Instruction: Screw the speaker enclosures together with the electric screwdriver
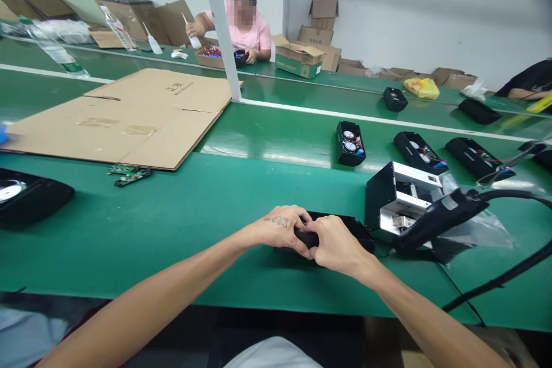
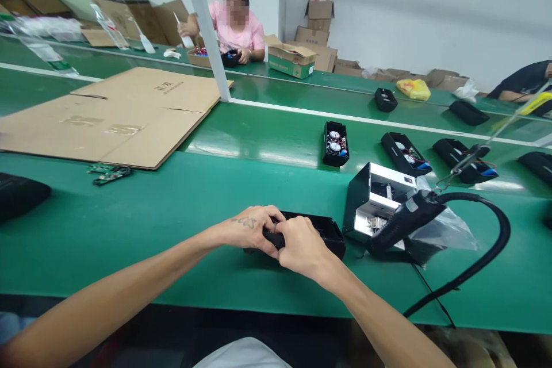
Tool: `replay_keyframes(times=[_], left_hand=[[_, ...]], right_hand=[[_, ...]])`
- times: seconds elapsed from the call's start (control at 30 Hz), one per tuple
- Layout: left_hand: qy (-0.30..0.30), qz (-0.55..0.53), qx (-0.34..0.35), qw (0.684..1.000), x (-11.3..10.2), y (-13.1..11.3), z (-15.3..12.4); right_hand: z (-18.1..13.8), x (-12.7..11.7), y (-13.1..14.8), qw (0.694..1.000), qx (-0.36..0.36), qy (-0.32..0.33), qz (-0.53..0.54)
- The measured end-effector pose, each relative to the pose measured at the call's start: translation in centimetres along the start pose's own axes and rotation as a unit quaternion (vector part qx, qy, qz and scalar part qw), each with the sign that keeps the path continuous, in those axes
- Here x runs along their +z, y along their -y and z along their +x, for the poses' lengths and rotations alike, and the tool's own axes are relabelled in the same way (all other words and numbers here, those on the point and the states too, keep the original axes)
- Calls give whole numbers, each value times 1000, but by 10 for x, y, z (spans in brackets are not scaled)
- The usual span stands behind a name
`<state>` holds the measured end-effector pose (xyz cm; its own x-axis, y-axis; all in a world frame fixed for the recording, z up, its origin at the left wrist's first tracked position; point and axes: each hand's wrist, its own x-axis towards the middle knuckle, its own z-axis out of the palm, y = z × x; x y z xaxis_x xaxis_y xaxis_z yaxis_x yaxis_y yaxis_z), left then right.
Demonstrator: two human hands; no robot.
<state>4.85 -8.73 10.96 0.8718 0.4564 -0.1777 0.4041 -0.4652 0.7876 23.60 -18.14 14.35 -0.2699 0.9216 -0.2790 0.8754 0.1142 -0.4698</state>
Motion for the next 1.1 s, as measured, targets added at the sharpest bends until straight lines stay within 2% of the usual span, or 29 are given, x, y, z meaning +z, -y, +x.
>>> replay_keyframes(times=[0.27,0.4,0.47,0.5,0.53,0.57,0.6,0.63,0.67,0.7,0.73,0.77,0.83,0.87,0.9,0.97,1.03,1.1], left_hand=[[-24,60,43,997,10,-7,-12],[-41,117,45,991,24,-12,-25],[-51,140,46,988,38,-10,-33],[-59,158,55,984,46,-7,-37],[-73,181,71,978,55,-3,-42],[-93,208,94,969,64,1,-45],[-119,237,120,957,72,6,-49],[-147,263,146,942,79,10,-51],[-172,282,165,929,84,14,-53],[-191,293,175,921,88,16,-54],[-202,298,179,915,91,18,-55],[-209,301,181,913,92,19,-55],[-215,303,180,911,91,20,-54],[-218,302,183,910,90,20,-53],[-222,300,186,909,90,21,-52],[-230,290,196,908,89,23,-51],[-234,279,201,909,89,26,-49],[-236,270,200,912,89,29,-49]], right_hand=[[-16,18,-4,998,-20,-20,-49],[-36,26,-4,997,-42,-31,-63],[-54,30,-9,993,-80,-85,-29],[-64,32,-14,984,-103,-147,2],[-75,32,-21,964,-117,-234,37],[-86,32,-29,928,-119,-346,72],[-96,30,-40,874,-96,-466,98],[-105,27,-53,807,-54,-576,117],[-112,22,-66,739,-5,-661,134],[-117,17,-80,687,44,-710,151],[-119,12,-94,659,87,-728,166],[-120,6,-107,662,124,-717,179],[-117,-3,-127,719,174,-635,221],[-113,-6,-133,741,186,-592,255],[-109,-7,-137,750,188,-562,293],[-100,-6,-139,739,166,-545,359],[-93,-2,-135,720,127,-557,393],[-89,0,-129,718,90,-548,419]])
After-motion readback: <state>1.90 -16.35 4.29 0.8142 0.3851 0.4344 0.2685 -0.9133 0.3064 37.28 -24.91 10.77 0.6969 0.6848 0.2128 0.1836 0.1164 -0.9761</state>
